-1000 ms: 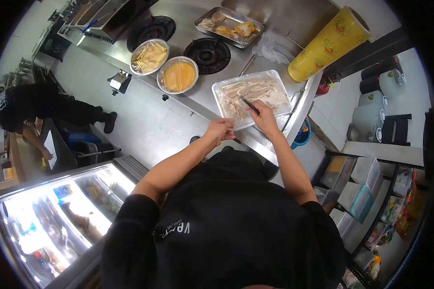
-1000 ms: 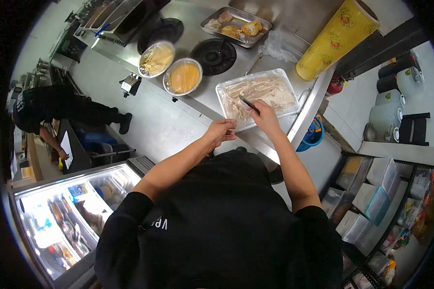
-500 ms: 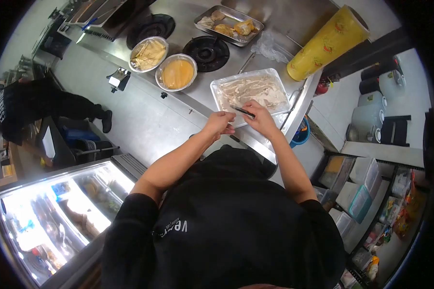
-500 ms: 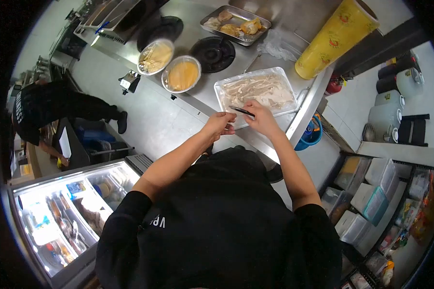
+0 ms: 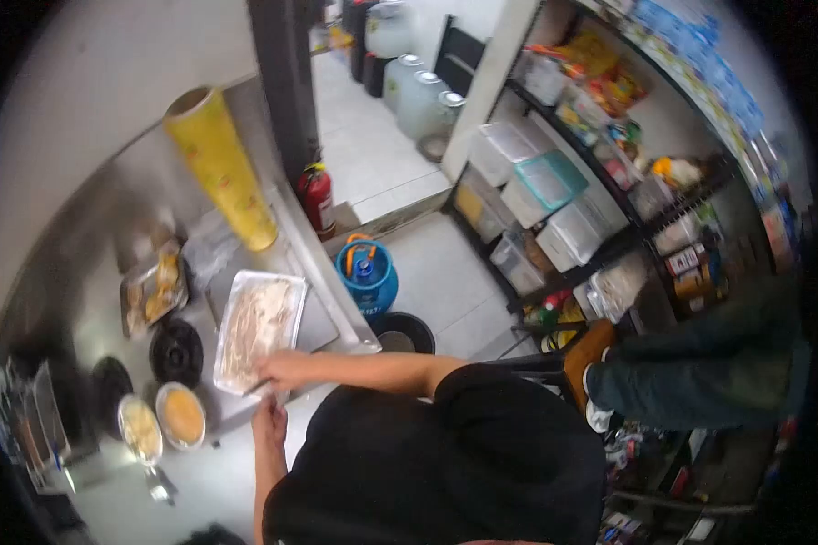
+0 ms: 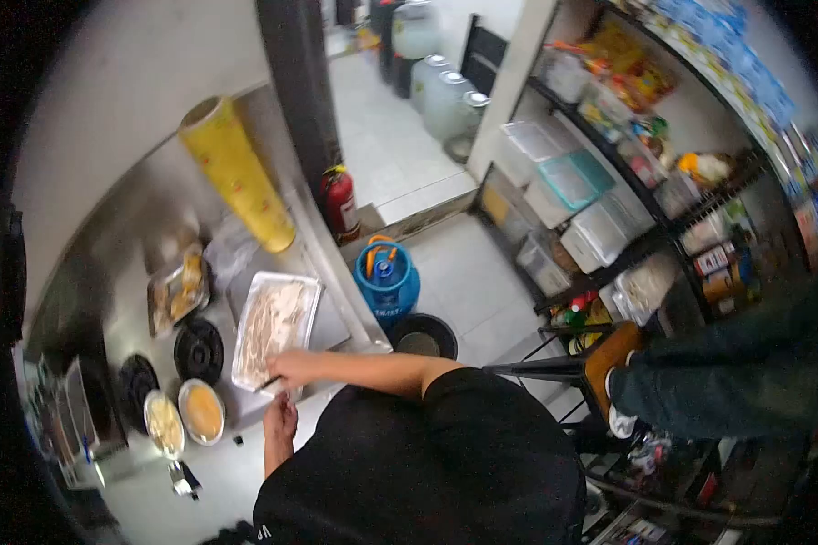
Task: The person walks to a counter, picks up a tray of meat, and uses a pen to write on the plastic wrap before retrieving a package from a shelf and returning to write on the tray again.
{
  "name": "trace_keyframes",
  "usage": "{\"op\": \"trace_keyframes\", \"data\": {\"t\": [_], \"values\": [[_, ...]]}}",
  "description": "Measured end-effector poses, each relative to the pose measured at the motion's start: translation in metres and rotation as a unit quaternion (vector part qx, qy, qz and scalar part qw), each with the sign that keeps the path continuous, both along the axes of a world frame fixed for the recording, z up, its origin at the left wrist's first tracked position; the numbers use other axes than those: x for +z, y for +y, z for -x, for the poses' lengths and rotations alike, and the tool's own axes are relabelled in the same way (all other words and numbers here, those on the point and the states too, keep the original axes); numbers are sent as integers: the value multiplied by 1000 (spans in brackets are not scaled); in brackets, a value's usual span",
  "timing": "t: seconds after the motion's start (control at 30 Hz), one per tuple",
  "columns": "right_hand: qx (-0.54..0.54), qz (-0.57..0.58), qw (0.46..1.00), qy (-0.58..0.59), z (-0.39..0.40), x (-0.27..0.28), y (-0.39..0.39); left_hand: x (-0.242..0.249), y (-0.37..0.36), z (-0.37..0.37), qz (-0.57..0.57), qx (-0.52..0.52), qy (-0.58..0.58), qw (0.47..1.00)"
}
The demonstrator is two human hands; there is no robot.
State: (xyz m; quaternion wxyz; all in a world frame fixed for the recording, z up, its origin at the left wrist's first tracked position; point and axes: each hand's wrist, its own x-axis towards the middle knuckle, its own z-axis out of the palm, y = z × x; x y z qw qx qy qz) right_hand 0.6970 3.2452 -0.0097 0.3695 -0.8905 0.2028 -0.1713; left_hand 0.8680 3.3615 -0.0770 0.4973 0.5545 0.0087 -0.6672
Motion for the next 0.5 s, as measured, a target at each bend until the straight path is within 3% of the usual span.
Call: {"op": "trace_keyframes", "data": {"t": [0.17, 0.23, 0.37, 0.43, 0.47, 0.5], "values": [[-49, 46, 997, -30, 4, -3, 13, 5, -14, -7, -55, -40, -8, 998], [-57, 43, 997, -13, 1, 1, 14, 5, -15, -13, -47, -89, -8, 995], [-72, 44, 995, 55, -6, 4, 11, 9, -16, -13, -85, -87, 18, 992], [-63, 82, 995, 16, -12, -15, 0, -11, -13, -27, -7, -178, 60, 982], [-100, 47, 994, -5, -11, -8, 3, -44, -15, -40, 40, -236, 85, 967], [-117, -9, 993, -27, -13, -22, -4, -12, -11, -18, -3, -182, 12, 983]]}}
